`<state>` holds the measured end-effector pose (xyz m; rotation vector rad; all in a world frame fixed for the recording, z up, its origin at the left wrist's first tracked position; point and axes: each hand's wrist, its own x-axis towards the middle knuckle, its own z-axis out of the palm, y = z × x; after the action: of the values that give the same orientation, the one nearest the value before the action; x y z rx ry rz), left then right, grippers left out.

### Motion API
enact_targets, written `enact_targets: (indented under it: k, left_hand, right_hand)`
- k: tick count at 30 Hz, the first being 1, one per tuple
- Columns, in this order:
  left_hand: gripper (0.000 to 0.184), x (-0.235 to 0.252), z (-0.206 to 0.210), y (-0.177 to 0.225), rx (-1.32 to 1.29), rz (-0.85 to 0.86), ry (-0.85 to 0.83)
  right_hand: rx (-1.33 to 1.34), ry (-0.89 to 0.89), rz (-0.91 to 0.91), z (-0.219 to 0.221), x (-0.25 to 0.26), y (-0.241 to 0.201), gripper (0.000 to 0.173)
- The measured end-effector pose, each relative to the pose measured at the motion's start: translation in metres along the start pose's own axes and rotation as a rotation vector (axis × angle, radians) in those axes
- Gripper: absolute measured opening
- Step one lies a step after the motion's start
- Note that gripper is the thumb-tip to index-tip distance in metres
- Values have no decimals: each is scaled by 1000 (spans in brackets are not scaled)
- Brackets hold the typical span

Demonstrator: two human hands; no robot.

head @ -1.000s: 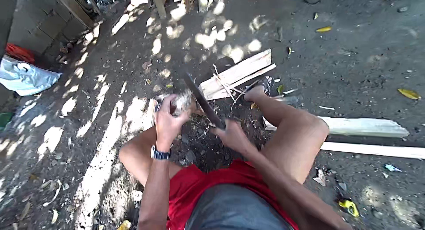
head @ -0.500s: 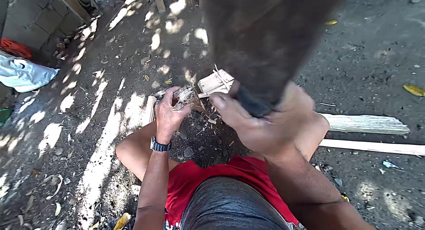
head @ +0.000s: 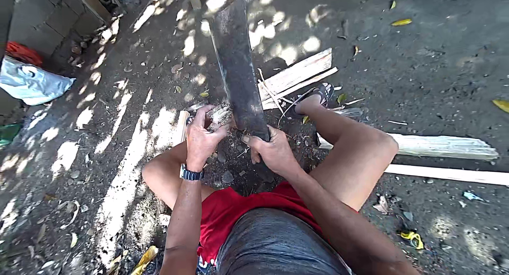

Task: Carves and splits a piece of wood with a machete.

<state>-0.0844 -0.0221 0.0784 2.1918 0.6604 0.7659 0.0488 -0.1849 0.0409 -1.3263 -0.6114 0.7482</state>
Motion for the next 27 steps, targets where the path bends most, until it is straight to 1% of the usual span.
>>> enact_targets:
  k: [3,5,7,9,10,11,12,13,14,15,17,18,19,20,22,24,26,27]
  left_hand:
    - [66,3,-1,-4,-13,29,-26]
    - [67,4,0,-4,-79,28,-49]
    - [65,4,1,-2,-84,34,-43]
    - [61,3,1,2,-22,35,-17]
    - [59,3,0,4,3,38,-8]
    - [59,4,0,4,18,41,-6]
    - [60,4,0,3,17,45,-8]
    - [62,4,0,1,5,47,-14]
    - [66,3,0,-1,-17,50,-23]
    - [70,0,0,-2,-31,54,-25]
    - [72,-6,-1,-3,-4,43,-11]
    - [73,-11,-5,-4,5,22,-16]
    - [73,-11,-8,-5,5,1,-12]
    - [73,-9,-10,-6,-6,-8,-10]
    - [70,-13,-7,-7,-35,-20,-14]
    - [69,-9,-5,-7,-31,4,-15]
    - [72,-10,-4,-7,-32,10,-28]
    - [73,-11,-5,-8,-54,19,-36]
  right_hand:
    - [-407,36,-77,-4,-7,-22,30]
    - [-520,77,-234,-5,-14,-48,33]
    - [-476,129,-499,-4,-22,-77,29]
    - [-378,142,-740,-1,-29,-106,25]
    - [-339,154,-822,0,-30,-116,24]
    - [-312,163,-866,2,-29,-121,23]
    - [-314,169,-870,2,-28,-120,24]
    - [-349,174,-830,2,-25,-111,25]
    - [-415,177,-737,0,-20,-93,27]
    - [-506,166,-591,-2,-13,-69,30]
    - [-650,68,-231,-10,2,-15,34]
    - [-640,8,-73,-16,6,6,35]
    - [-579,-27,40,-19,7,19,36]
    - [-509,-35,97,-20,7,27,35]
    - [-470,-21,120,-20,-6,29,33]
    - [-492,11,58,-17,-11,9,32]
    - [-447,51,-85,-13,-16,-26,31]
    - [-395,70,-205,-12,-18,-47,30]
